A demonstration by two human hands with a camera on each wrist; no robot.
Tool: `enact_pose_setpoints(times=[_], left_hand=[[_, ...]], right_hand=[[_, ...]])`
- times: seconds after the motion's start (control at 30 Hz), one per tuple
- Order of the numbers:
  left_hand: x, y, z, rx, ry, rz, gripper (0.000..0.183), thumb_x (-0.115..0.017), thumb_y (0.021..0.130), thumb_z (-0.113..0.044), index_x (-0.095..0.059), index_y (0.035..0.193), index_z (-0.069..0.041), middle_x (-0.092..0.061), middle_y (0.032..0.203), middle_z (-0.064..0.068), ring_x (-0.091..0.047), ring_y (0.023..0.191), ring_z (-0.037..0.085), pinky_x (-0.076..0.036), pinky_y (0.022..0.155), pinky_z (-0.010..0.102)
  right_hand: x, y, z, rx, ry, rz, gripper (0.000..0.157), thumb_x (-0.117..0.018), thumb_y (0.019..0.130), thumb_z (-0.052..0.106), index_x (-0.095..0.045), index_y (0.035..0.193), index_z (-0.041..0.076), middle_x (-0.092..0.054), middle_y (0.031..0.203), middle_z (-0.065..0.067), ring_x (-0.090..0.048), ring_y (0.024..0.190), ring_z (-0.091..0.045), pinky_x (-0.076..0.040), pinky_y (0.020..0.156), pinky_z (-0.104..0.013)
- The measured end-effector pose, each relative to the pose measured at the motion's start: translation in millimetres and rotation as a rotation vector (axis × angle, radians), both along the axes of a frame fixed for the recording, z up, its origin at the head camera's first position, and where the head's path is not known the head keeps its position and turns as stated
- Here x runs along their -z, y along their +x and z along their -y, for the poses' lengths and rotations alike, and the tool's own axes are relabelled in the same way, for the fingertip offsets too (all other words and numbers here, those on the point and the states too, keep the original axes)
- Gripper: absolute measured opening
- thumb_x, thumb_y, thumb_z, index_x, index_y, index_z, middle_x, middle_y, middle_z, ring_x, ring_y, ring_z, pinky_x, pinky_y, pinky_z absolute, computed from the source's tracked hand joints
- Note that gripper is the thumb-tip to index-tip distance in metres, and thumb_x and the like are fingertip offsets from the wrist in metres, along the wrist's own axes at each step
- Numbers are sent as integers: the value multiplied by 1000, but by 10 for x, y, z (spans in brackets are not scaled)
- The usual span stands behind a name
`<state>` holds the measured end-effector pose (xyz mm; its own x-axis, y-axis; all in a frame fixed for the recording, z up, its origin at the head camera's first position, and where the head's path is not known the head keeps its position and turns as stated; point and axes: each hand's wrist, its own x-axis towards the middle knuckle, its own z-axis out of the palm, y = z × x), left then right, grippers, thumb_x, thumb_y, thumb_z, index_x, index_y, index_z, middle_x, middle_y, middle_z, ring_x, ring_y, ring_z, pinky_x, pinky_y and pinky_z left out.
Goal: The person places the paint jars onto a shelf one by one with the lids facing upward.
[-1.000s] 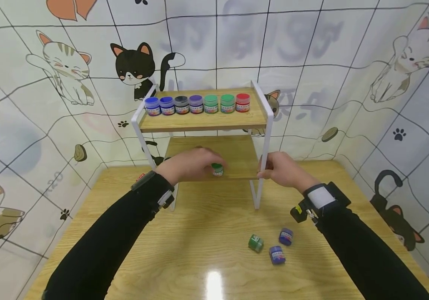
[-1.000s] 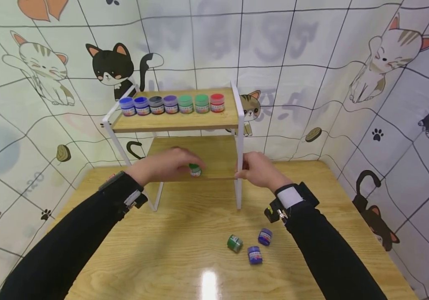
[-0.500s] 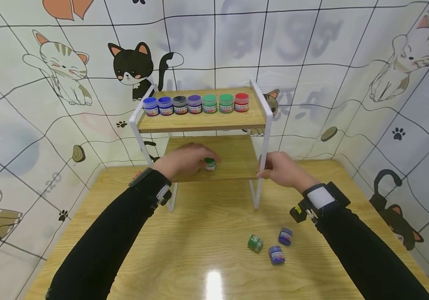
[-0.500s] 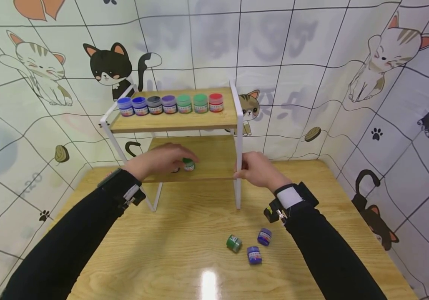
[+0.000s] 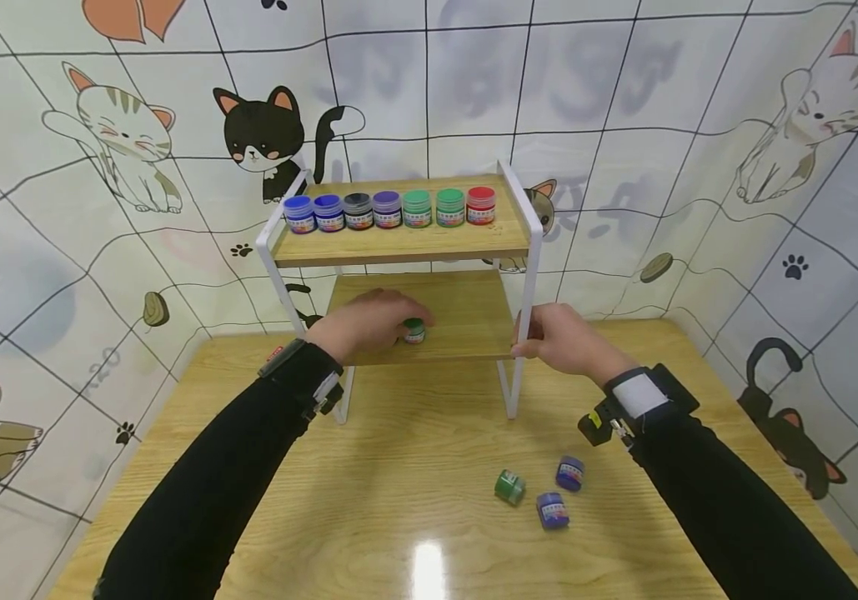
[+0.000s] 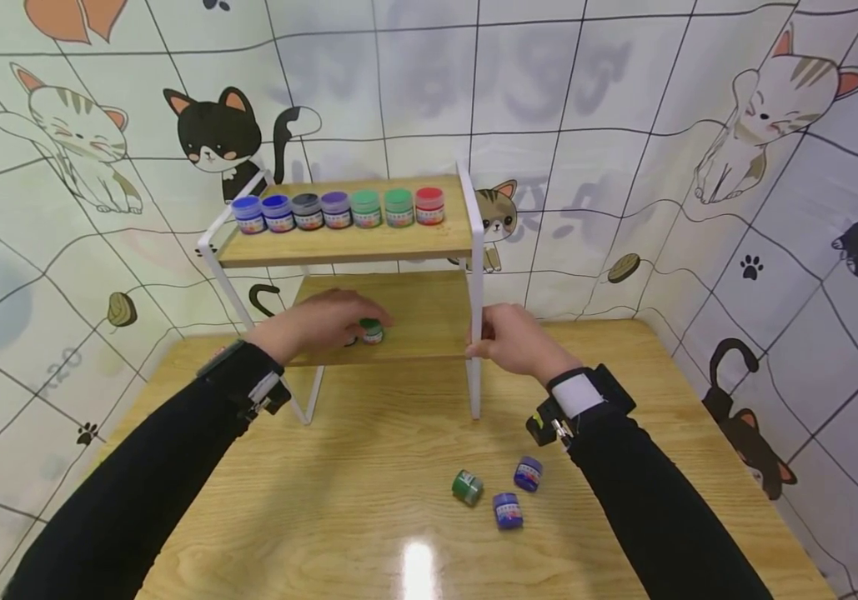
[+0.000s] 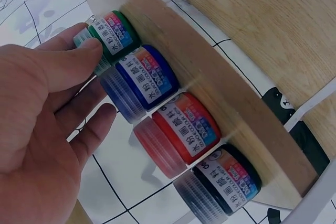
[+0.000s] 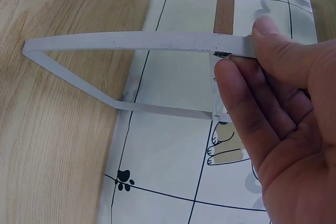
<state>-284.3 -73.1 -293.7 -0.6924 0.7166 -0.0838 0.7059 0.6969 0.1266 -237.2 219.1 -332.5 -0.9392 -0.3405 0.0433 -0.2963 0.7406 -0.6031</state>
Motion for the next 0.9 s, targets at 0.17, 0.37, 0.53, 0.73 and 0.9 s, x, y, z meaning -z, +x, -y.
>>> enact_pose_setpoints(times=[0.17, 0.37, 0.53, 0.73, 0.9], left_hand=[[16, 14, 16, 5, 4, -24, 38, -59, 96, -6, -61, 130, -22, -62, 133, -1, -55, 125, 19, -41, 110, 36], [18, 35, 38, -2, 15, -26, 35, -57, 96, -4, -64, 125, -22, -64, 127, -2, -57, 119, 17, -41, 110, 37], [15, 37, 37, -9, 13, -21, 35, -55, 97, -4, -63, 127, -22, -63, 128, -1, -57, 118, 17, -42, 108, 36], [13, 44, 30, -2, 19, -25, 36, -57, 96, -5, -62, 128, -21, -62, 131, -1, -56, 120, 17, -42, 109, 36], [12, 49, 23, 7, 50, -28, 38, -59, 95, -4, -62, 129, -21, -61, 132, -1, -55, 122, 15, -41, 110, 34]], right_hand=[[1, 1, 10, 6, -7, 6, 7, -69, 90, 10, -66, 94, 5, -71, 90, -8, -66, 85, -20, -55, 78, -38], [-2, 8, 16, 6, -9, 5, 7, -69, 90, 10, -66, 94, 6, -70, 90, -8, -65, 84, -19, -55, 77, -36], [5, 6, 14, 10, -2, 0, 7, -69, 90, 10, -66, 94, 6, -70, 90, -8, -65, 83, -19, -55, 76, -36], [0, 9, 7, 9, 0, -7, 7, -70, 89, 10, -66, 93, 5, -70, 89, -8, -64, 82, -19, -55, 75, -36], [1, 9, 1, 15, 5, 0, 7, -70, 90, 10, -66, 92, 5, -70, 89, -7, -64, 82, -19, -54, 75, -35]])
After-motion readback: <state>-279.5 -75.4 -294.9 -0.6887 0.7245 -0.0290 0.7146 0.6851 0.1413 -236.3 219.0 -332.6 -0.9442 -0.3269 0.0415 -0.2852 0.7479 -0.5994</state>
